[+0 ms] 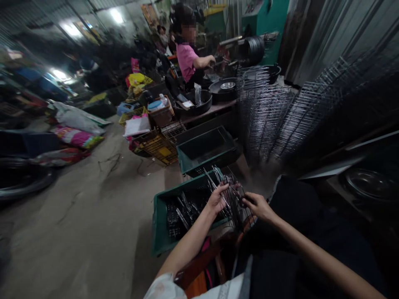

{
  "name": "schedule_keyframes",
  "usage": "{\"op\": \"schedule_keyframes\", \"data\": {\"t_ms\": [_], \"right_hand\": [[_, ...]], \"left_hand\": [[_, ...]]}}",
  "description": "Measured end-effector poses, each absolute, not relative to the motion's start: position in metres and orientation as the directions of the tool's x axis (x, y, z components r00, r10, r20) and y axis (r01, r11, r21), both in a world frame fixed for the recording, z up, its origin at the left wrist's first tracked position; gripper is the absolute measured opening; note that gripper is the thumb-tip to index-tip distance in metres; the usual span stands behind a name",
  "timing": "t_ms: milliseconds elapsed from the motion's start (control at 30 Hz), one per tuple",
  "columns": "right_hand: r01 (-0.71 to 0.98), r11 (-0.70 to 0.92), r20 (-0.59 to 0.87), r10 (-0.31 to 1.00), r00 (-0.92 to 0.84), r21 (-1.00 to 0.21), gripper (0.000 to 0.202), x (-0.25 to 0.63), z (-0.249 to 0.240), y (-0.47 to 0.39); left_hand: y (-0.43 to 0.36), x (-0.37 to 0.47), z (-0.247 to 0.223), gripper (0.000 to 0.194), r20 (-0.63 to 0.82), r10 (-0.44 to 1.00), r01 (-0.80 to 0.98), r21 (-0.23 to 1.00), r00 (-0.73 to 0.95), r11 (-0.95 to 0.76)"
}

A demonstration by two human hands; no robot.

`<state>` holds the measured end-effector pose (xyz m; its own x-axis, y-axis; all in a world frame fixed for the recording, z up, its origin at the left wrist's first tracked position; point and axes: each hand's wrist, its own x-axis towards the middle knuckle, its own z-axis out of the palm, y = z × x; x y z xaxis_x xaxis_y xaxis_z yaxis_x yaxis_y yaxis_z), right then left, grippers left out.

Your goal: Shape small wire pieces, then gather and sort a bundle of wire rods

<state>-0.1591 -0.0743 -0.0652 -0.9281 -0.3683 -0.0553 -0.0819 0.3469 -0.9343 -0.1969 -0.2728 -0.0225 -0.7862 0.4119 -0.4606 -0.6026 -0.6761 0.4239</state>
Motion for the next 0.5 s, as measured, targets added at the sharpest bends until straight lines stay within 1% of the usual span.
{"op": "schedule_keyframes", "data": {"t_ms": [67, 100, 167, 233, 300, 367, 433, 500], "right_hand": [[-0.163, 0.433, -0.011, -0.373, -0.928, -0.886, 0.037, -0.162, -0.063, -0.074], [-0.192, 0.452, 0.010, -0.375, -0.927, -0.871, 0.037, -0.164, -0.063, -0.073], [-0.195, 0.432, 0.028, -0.363, -0.931, -0.881, 0.039, -0.170, -0.063, -0.069], [-0.141, 0.382, 0.026, -0.292, -0.956, -0.913, 0.039, -0.181, -0.063, -0.061], [-0.074, 0.329, 0.011, -0.190, -0.982, -0.941, 0.039, -0.193, -0.060, -0.051], [-0.089, 0.317, 0.045, -0.143, -0.989, -0.944, 0.033, -0.203, -0.053, -0.040], [-0.174, 0.346, 0.112, -0.193, -0.975, -0.922, 0.026, -0.204, -0.041, -0.034], [-0.226, 0.352, 0.121, -0.298, -0.947, -0.908, 0.028, -0.196, -0.029, -0.036]], "left_hand": [[-0.274, -0.195, -0.025, 0.046, -0.449, 0.416, -0.603, 0.453, -0.791, -0.657], [-0.275, -0.193, -0.027, 0.050, -0.439, 0.417, -0.598, 0.467, -0.796, -0.651], [-0.277, -0.189, -0.028, 0.059, -0.429, 0.431, -0.605, 0.476, -0.794, -0.639], [-0.280, -0.186, -0.026, 0.067, -0.426, 0.444, -0.613, 0.486, -0.789, -0.623], [-0.282, -0.184, -0.021, 0.069, -0.422, 0.438, -0.607, 0.499, -0.793, -0.618], [-0.285, -0.183, -0.016, 0.068, -0.428, 0.408, -0.589, 0.511, -0.806, -0.627], [-0.287, -0.185, -0.010, 0.069, -0.420, 0.384, -0.564, 0.513, -0.822, -0.647], [-0.288, -0.189, -0.005, 0.072, -0.408, 0.356, -0.534, 0.517, -0.841, -0.669]]}}
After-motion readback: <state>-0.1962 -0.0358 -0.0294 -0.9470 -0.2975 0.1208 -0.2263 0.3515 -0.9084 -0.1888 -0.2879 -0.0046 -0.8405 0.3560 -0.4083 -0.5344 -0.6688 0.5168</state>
